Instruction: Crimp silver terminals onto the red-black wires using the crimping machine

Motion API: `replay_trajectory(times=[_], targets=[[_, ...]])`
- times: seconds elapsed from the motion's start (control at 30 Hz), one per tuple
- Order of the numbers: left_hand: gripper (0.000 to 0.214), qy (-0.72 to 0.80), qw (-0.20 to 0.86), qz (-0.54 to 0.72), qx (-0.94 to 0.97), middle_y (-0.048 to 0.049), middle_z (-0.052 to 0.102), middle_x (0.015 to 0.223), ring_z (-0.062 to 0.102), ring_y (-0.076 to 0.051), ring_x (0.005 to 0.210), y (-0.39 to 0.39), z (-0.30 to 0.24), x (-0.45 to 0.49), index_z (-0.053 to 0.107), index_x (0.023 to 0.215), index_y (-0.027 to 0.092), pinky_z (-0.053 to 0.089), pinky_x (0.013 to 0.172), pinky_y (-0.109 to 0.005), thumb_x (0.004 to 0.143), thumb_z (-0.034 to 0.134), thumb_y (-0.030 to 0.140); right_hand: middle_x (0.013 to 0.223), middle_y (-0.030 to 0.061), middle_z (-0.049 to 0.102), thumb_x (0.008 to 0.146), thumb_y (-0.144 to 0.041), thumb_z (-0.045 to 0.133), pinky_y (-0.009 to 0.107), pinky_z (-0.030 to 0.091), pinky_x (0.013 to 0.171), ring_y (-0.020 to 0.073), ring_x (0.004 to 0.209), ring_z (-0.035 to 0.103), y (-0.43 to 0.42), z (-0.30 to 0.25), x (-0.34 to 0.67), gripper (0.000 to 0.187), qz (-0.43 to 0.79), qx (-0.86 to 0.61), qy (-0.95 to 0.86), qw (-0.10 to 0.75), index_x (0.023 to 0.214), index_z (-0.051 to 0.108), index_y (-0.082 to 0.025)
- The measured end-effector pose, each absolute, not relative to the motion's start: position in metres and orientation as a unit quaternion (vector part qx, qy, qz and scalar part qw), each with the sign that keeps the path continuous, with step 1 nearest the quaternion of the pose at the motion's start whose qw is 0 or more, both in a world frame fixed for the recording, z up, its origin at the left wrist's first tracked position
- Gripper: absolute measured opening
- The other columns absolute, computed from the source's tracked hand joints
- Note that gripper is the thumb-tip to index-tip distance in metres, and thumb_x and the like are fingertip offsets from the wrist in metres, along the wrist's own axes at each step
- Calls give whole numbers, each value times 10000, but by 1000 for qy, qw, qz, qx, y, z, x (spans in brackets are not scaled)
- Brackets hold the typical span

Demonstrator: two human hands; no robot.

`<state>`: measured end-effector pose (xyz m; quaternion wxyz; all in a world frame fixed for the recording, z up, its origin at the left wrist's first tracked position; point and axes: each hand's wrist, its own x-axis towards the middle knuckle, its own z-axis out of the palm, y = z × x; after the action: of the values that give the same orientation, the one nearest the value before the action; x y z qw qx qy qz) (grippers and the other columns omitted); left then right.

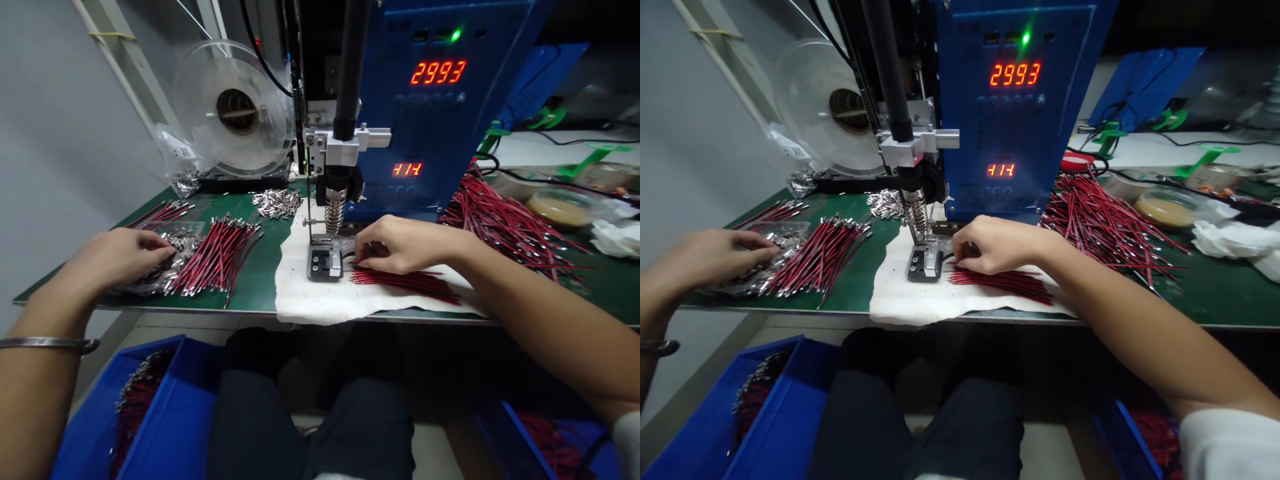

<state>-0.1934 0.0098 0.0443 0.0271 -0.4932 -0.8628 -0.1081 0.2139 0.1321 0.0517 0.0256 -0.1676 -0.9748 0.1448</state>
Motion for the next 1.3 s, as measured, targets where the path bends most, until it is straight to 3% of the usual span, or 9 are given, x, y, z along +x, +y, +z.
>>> replay_trajectory(times=[0.13, 0.23, 0.4, 0.5, 0.63, 1.0, 1.3], targets=[[296, -852, 64, -221, -471, 12, 474, 438, 412, -170, 546, 2, 56, -171, 612, 598, 258, 380, 629, -277, 744, 631, 516, 822, 41, 678, 842, -232, 551, 248, 436, 631, 132, 703, 594, 131, 57, 215, 150, 172, -152, -971, 61, 897, 658, -143], [209, -816, 50, -361, -448, 5, 586, 577, 493, -151, 628, -5, 67, -131, 642, 644, 206, 393, 618, -248, 740, 677, 388, 884, 54, 674, 865, -230, 531, 249, 448, 679, 134, 766, 608, 132, 58, 215, 162, 204, -133, -966, 87, 930, 645, -135], [141, -691, -129, -529, -475, -23, 682, 713, 522, -105, 582, -7, 57, -43, 707, 791, 158, 386, 553, -233, 750, 695, 292, 880, 37, 621, 924, -303, 469, 248, 432, 641, 106, 659, 559, 135, 49, 213, 201, 284, -165, -938, 113, 983, 578, -145], [157, -616, -199, -593, -479, -37, 678, 707, 529, -104, 543, 4, 34, -3, 705, 804, 155, 402, 515, -236, 766, 674, 304, 876, 38, 601, 914, -364, 494, 256, 413, 675, 132, 747, 533, 134, 42, 208, 224, 304, -183, -923, 147, 940, 561, -152], [228, -550, -271, -653, -446, -64, 703, 834, 548, -101, 547, 27, 9, 23, 709, 861, 164, 421, 497, -231, 770, 667, 369, 776, 11, 577, 890, -399, 534, 236, 358, 595, 118, 673, 488, 129, 37, 203, 249, 322, -221, -902, 181, 881, 567, -152], [213, -512, -420, -596, -455, -62, 682, 825, 550, -104, 612, 31, 0, 20, 721, 922, 198, 391, 496, -203, 780, 680, 351, 547, -54, 470, 841, -271, 594, 212, 301, 499, 66, 485, 383, 115, 38, 196, 162, 284, -250, -895, 237, 757, 601, -133], [205, -528, -404, -596, -450, -38, 666, 719, 525, -103, 567, 30, 0, 22, 733, 899, 193, 392, 519, -224, 764, 693, 342, 557, -41, 504, 835, -257, 595, 209, 310, 490, 69, 483, 405, 113, 39, 194, 148, 250, -246, -903, 248, 750, 611, -136]])
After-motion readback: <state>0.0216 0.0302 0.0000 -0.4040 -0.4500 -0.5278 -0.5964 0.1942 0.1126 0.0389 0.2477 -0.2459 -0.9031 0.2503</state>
